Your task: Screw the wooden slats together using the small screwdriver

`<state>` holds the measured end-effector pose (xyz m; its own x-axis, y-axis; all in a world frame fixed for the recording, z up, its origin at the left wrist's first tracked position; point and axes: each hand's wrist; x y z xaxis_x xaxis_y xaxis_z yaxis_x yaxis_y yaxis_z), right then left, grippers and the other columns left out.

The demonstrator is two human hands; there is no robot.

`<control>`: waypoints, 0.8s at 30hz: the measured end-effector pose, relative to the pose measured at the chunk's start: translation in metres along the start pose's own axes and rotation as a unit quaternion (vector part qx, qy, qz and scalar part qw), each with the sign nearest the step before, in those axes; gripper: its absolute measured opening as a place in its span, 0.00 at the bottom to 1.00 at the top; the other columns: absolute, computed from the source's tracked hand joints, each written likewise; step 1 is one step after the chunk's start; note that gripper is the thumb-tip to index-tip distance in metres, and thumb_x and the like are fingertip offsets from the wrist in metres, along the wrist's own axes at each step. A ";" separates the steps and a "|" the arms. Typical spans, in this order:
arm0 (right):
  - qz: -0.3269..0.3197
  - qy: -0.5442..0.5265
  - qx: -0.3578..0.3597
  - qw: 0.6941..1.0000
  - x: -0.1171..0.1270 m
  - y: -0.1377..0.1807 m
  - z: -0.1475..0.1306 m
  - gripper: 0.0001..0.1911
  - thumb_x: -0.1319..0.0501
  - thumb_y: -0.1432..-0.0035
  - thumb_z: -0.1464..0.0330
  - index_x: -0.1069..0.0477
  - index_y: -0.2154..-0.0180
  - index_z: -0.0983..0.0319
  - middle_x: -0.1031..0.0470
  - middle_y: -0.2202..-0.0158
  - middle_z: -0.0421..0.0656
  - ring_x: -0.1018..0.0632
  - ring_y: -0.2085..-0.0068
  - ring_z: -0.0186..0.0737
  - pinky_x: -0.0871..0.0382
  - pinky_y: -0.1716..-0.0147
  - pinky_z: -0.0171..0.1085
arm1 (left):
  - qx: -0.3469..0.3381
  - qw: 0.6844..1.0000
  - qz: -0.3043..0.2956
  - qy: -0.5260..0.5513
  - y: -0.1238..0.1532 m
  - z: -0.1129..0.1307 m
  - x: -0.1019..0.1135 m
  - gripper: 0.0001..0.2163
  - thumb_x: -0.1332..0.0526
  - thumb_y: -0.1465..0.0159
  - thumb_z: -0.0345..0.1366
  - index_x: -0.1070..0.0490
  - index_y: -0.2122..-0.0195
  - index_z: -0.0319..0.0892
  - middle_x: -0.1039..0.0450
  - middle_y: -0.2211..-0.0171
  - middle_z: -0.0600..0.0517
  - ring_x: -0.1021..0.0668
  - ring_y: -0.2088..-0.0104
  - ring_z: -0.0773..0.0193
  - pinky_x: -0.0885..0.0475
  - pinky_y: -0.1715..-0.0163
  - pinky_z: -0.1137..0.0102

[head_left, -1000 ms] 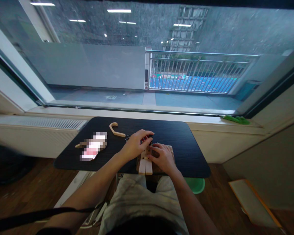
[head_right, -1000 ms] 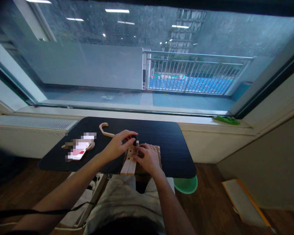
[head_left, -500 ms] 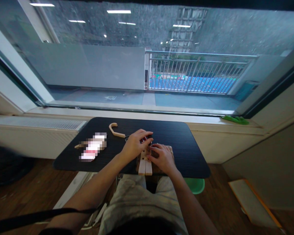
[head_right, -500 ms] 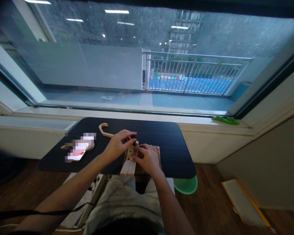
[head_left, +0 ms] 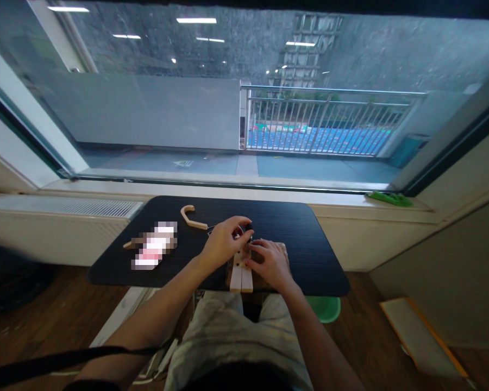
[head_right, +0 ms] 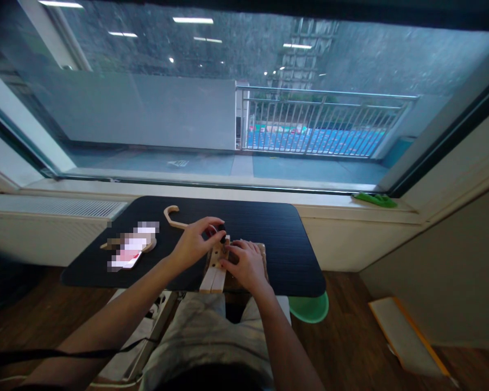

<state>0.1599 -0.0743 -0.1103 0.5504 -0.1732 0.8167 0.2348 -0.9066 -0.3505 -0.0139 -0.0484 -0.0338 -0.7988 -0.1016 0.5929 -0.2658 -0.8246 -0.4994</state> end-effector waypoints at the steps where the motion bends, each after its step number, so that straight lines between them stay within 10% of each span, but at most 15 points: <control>1: 0.000 -0.001 0.000 1.000 0.000 0.000 0.000 0.16 0.32 0.44 0.57 0.22 0.53 0.49 0.23 0.48 0.42 0.25 0.48 0.49 0.35 0.47 0.48 | 0.001 1.000 -0.001 -0.003 0.000 0.001 0.000 0.09 0.36 0.38 0.35 0.25 0.57 0.42 0.22 0.68 0.52 0.22 0.71 0.65 0.26 0.66 0.69; 24: -0.009 -0.002 -0.010 1.000 -0.001 -0.001 0.000 0.17 0.31 0.45 0.57 0.22 0.53 0.49 0.23 0.48 0.41 0.26 0.46 0.48 0.36 0.45 0.48 | -0.016 0.999 -0.028 -0.024 -0.002 -0.001 0.005 0.09 0.38 0.38 0.34 0.26 0.57 0.42 0.24 0.72 0.54 0.23 0.73 0.66 0.27 0.68 0.70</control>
<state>0.1598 -0.0735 -0.1110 0.5493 -0.1553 0.8211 0.2292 -0.9169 -0.3268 -0.0177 -0.0469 -0.0308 -0.7556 -0.0828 0.6497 -0.3277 -0.8111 -0.4845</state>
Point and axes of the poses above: each hand's wrist, its own y-axis away from the middle knuckle, its own x-axis out of the back of the hand, z = x × y
